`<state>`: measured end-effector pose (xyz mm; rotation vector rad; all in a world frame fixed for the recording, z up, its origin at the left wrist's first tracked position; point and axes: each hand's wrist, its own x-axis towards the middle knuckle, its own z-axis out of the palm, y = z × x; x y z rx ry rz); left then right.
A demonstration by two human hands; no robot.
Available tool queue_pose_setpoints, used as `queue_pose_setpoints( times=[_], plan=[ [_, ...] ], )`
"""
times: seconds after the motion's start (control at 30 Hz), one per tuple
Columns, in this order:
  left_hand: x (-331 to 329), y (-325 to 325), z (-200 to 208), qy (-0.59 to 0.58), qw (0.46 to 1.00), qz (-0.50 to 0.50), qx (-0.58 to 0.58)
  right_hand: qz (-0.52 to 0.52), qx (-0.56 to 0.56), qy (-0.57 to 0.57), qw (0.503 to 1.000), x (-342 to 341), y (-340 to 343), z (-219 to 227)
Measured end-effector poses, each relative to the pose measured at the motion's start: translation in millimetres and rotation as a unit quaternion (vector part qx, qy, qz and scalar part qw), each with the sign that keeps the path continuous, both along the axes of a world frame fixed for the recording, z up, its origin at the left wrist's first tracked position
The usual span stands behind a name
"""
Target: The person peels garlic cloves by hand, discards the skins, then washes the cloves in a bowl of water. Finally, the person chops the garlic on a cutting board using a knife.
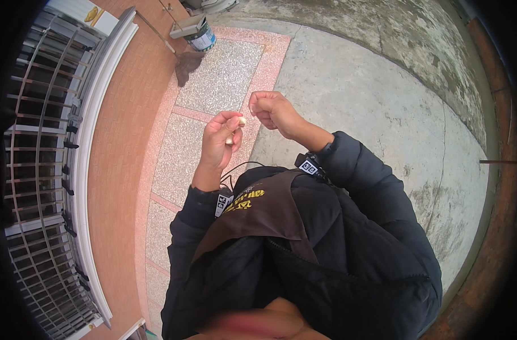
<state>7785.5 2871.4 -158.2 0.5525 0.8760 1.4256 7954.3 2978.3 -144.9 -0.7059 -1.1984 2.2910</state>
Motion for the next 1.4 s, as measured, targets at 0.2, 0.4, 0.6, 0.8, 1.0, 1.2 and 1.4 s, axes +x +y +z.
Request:
queue_pose_setpoints(
  times=[0.2,0.4,0.6,0.8,1.0,1.2,1.4],
  plan=[
    [-0.5,-1.5,7.0,0.109,0.994,0.03,0.01,0.055,0.174,-0.06,0.981,0.7,-10.2,9.3],
    [3.0,-3.3,13.2,0.187,0.982,0.039,0.0,0.084,0.213,-0.107,0.968,-1.2,-15.0,9.6],
    [3.5,-5.8,11.4,0.208,0.978,0.02,0.008,0.09,0.205,-0.117,0.967,-2.9,-18.1,3.7],
    [4.4,-9.1,8.9,0.185,0.983,0.02,-0.006,0.088,0.215,-0.114,0.966,-2.8,-21.8,3.4],
    [3.4,-11.0,8.3,0.149,0.989,0.007,-0.013,0.09,0.204,-0.102,0.969,-1.9,-24.4,3.5],
    [0.7,-12.0,5.3,0.071,0.997,-0.006,-0.033,0.086,0.152,-0.075,0.982,-3.0,-24.8,-2.0],
    [-1.5,-10.8,3.1,0.042,0.999,-0.011,-0.017,0.064,0.13,-0.039,0.989,-5.7,-25.3,-4.4]
  ],
)
